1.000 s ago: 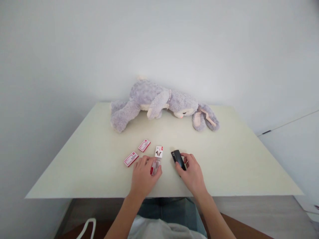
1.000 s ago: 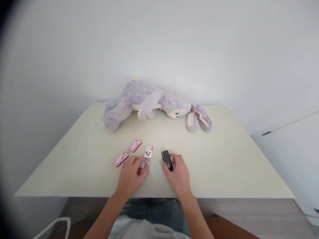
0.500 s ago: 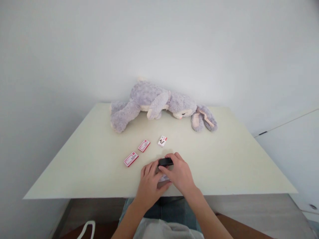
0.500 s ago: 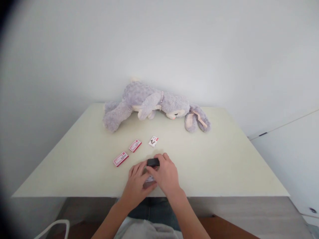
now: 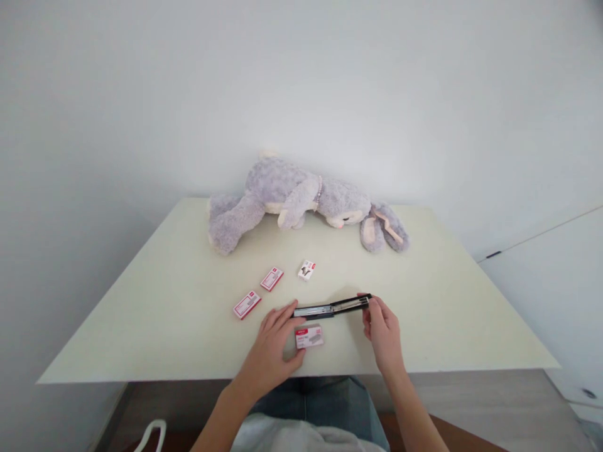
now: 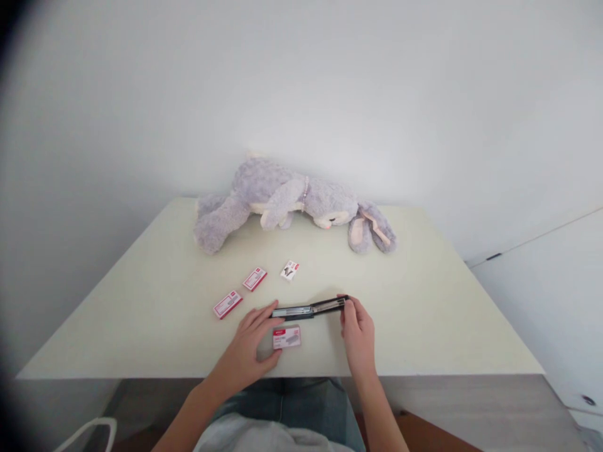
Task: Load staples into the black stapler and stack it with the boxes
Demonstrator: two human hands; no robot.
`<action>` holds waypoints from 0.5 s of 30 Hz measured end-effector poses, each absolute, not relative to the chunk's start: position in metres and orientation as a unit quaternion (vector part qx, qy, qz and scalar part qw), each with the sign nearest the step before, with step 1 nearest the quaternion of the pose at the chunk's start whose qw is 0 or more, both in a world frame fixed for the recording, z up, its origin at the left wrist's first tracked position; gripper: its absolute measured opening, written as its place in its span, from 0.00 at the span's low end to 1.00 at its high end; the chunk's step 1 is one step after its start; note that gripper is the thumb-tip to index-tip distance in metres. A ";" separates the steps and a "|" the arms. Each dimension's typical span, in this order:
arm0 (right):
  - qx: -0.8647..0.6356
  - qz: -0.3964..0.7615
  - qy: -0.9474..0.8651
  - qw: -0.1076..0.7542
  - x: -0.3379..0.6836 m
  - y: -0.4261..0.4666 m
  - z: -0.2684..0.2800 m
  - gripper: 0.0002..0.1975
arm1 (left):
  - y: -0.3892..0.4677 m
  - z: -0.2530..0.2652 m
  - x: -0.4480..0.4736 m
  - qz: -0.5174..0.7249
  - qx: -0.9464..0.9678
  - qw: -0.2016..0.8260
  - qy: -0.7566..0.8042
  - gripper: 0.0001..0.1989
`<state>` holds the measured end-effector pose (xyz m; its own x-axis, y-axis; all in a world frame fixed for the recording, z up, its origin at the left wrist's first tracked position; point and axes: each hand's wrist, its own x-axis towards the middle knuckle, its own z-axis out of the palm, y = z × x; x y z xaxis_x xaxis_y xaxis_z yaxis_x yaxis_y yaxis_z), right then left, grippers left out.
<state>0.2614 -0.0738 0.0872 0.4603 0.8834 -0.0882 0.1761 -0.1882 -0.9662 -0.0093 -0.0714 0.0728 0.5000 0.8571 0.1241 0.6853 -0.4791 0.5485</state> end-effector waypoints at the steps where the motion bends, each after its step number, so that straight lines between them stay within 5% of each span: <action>1: -0.692 0.364 -0.371 0.501 0.269 -0.078 0.083 0.28 | -0.070 0.072 -0.013 0.201 0.833 0.231 0.461 0.25; 9: -0.657 0.525 -0.407 0.357 0.242 -0.106 0.054 0.29 | -0.068 0.064 -0.005 0.208 0.827 0.224 0.471 0.17; 15: -0.651 0.480 -0.485 0.332 0.231 -0.096 0.048 0.24 | -0.065 0.057 -0.008 0.223 0.828 0.223 0.463 0.15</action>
<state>0.2312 -0.0959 0.0477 0.0677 0.9505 -0.3032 0.3125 -0.3088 -0.8983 -0.0076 -0.0645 0.0566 0.4718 0.8664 0.1633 0.6668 -0.4718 0.5769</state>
